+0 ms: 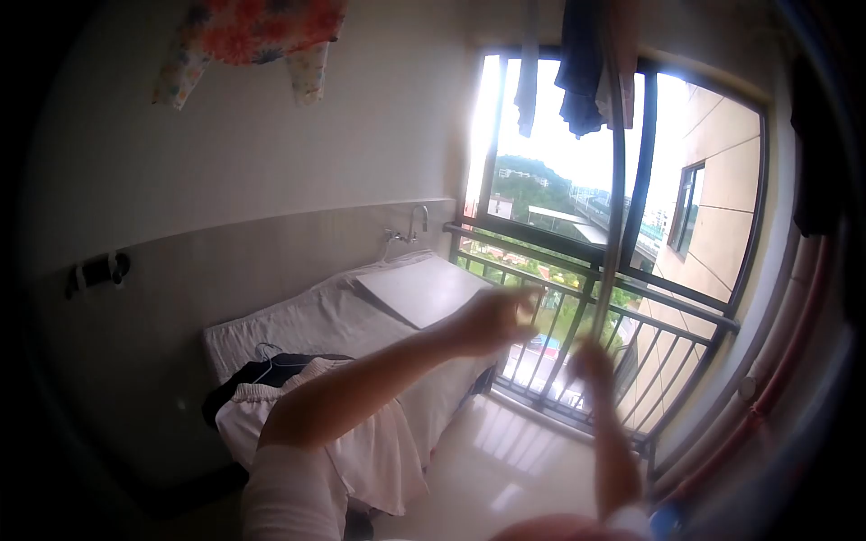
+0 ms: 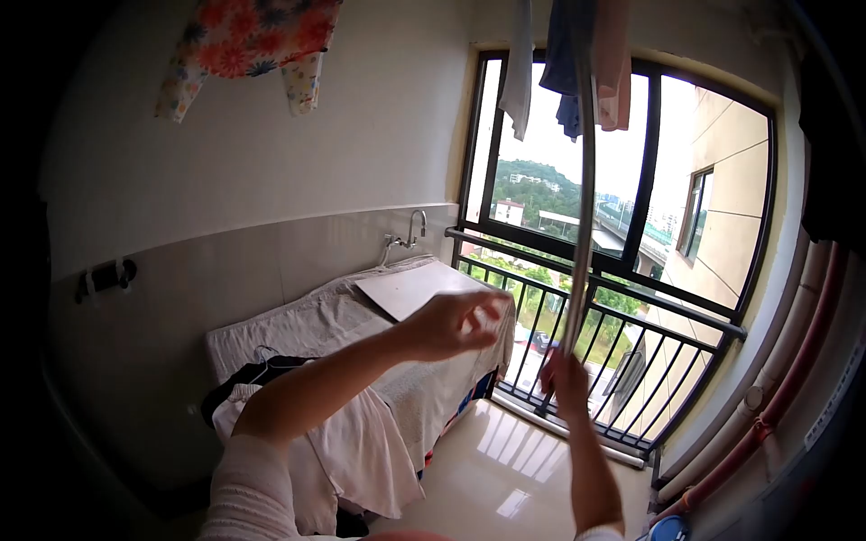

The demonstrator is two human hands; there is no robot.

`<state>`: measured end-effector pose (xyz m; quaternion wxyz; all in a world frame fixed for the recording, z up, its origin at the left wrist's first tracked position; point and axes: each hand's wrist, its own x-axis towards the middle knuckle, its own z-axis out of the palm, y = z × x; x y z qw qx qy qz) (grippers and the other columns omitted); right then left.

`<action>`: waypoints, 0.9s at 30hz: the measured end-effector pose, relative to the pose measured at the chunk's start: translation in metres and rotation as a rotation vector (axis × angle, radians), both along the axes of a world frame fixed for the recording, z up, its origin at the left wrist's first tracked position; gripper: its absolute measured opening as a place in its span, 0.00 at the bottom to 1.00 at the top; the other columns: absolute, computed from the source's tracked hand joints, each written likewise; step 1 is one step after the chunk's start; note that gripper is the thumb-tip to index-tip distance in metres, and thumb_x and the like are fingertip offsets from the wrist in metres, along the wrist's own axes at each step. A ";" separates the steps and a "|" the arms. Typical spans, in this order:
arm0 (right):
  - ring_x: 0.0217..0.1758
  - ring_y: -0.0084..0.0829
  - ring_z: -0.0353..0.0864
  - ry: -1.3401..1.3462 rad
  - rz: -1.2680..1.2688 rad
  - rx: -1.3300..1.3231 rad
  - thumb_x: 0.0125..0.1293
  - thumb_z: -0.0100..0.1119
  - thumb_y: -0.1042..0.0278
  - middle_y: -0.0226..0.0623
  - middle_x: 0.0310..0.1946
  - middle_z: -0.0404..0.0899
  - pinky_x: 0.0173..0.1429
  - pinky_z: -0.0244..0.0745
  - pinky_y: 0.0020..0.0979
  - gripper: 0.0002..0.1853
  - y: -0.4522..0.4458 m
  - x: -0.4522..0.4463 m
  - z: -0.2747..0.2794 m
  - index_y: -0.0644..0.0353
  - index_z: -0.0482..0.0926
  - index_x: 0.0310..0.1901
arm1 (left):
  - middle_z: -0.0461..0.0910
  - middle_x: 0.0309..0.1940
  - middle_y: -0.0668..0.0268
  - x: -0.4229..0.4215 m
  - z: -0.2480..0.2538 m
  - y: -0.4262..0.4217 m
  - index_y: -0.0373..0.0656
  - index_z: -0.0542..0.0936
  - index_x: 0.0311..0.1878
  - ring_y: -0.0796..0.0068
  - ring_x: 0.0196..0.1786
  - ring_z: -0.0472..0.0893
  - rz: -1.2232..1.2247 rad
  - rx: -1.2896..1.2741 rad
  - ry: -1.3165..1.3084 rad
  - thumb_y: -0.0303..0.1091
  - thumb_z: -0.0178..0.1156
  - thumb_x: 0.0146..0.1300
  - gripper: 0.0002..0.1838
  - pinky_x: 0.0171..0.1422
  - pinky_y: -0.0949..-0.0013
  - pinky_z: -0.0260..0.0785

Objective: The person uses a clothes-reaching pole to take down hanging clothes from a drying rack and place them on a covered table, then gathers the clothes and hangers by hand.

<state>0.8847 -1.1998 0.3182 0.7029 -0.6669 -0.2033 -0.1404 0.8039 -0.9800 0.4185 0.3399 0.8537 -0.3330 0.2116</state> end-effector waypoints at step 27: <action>0.09 0.15 0.52 -0.319 0.510 0.286 0.63 0.42 0.61 0.23 0.11 0.56 0.10 0.43 0.19 0.11 0.152 0.281 0.290 0.62 0.65 0.39 | 0.78 0.30 0.61 0.004 -0.356 0.229 0.39 0.70 0.48 0.72 0.26 0.79 0.539 -1.207 0.831 0.29 0.50 0.58 0.14 0.25 0.74 0.68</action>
